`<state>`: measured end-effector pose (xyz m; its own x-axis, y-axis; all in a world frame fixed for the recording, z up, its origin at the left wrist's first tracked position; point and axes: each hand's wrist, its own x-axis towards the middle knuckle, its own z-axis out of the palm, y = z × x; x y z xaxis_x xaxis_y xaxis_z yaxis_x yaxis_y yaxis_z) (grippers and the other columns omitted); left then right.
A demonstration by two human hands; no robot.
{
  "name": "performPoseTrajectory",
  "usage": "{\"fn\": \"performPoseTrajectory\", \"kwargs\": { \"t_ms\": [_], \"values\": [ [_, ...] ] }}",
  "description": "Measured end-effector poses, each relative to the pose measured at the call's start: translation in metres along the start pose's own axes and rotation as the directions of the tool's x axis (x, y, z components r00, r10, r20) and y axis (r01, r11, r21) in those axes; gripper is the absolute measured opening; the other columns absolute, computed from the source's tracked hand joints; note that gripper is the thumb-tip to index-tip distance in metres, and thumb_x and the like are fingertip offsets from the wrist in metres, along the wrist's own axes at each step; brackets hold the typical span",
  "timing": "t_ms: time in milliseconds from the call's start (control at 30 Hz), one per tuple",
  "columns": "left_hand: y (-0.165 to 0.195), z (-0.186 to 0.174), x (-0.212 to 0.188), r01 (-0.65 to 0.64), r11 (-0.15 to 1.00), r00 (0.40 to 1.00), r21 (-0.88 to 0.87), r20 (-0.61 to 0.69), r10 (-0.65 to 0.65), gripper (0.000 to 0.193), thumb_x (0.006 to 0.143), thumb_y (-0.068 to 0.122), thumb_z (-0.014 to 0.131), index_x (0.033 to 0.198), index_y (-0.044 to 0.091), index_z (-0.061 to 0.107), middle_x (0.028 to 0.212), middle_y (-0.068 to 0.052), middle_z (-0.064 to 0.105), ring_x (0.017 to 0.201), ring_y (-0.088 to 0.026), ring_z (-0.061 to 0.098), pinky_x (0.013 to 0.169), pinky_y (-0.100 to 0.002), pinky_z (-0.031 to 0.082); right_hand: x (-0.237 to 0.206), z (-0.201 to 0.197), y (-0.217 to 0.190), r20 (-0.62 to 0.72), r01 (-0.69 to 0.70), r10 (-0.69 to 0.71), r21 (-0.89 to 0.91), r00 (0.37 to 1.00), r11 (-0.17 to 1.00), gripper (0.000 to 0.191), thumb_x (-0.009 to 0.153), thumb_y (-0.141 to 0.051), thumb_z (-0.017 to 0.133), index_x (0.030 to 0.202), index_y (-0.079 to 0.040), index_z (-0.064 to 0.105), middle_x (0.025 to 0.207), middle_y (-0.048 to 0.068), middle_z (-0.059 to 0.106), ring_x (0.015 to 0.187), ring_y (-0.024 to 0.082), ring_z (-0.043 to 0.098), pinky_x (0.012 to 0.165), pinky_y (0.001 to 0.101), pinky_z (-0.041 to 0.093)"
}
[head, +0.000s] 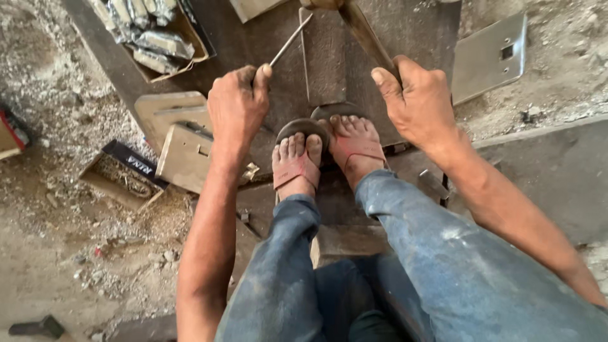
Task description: The person sits at a low workbench and shapes small metal plates. They hold each plate against the bench, hammer it, work its edges and cutout with a punch-like tool and file, then set the finished plate aside and pick up the next one.
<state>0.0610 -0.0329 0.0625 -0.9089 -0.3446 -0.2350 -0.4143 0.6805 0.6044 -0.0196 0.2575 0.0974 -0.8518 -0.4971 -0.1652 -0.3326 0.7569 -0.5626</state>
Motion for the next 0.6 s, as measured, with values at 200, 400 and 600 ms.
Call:
{"fn": "performPoseTrajectory", "kwargs": {
  "t_ms": [200, 400, 600],
  "values": [
    [-0.002, -0.005, 0.009, 0.059, 0.998, 0.993, 0.001, 0.098, -0.059, 0.048, 0.103, 0.045, 0.060, 0.078, 0.007, 0.073, 0.071, -0.020, 0.066, 0.071, -0.045, 0.065, 0.063, -0.054, 0.049, -0.002, -0.003, -0.004, 0.033, -0.120, 0.120, 0.023, 0.992, 0.992, 0.050, 0.114, -0.038, 0.067, 0.089, 0.003, 0.055, 0.069, 0.026, 0.052, 0.063, 0.050, 0.050, 0.055, 0.0494, 0.043],
    [-0.007, -0.006, 0.014, 0.128, 0.991, 0.974, 0.039, 0.182, -0.133, 0.055, 0.103, 0.050, 0.059, 0.076, 0.005, 0.072, 0.067, -0.022, 0.065, 0.068, -0.044, 0.065, 0.065, -0.053, 0.049, 0.003, -0.004, -0.008, 0.018, -0.053, 0.053, 0.026, 0.998, 0.998, 0.046, 0.115, -0.037, 0.067, 0.092, 0.002, 0.058, 0.070, 0.024, 0.056, 0.070, 0.048, 0.058, 0.055, 0.0486, 0.043],
    [-0.011, -0.002, 0.014, 0.005, 0.999, 0.999, 0.039, 0.053, -0.007, 0.052, 0.104, 0.047, 0.063, 0.079, 0.003, 0.072, 0.073, -0.025, 0.063, 0.070, -0.048, 0.060, 0.060, -0.054, 0.047, 0.006, -0.007, -0.010, 0.055, -0.120, 0.119, 0.026, 0.991, 0.992, 0.043, 0.112, -0.034, 0.065, 0.090, 0.002, 0.057, 0.063, 0.023, 0.054, 0.059, 0.045, 0.059, 0.053, 0.0486, 0.043]
  ]
}}
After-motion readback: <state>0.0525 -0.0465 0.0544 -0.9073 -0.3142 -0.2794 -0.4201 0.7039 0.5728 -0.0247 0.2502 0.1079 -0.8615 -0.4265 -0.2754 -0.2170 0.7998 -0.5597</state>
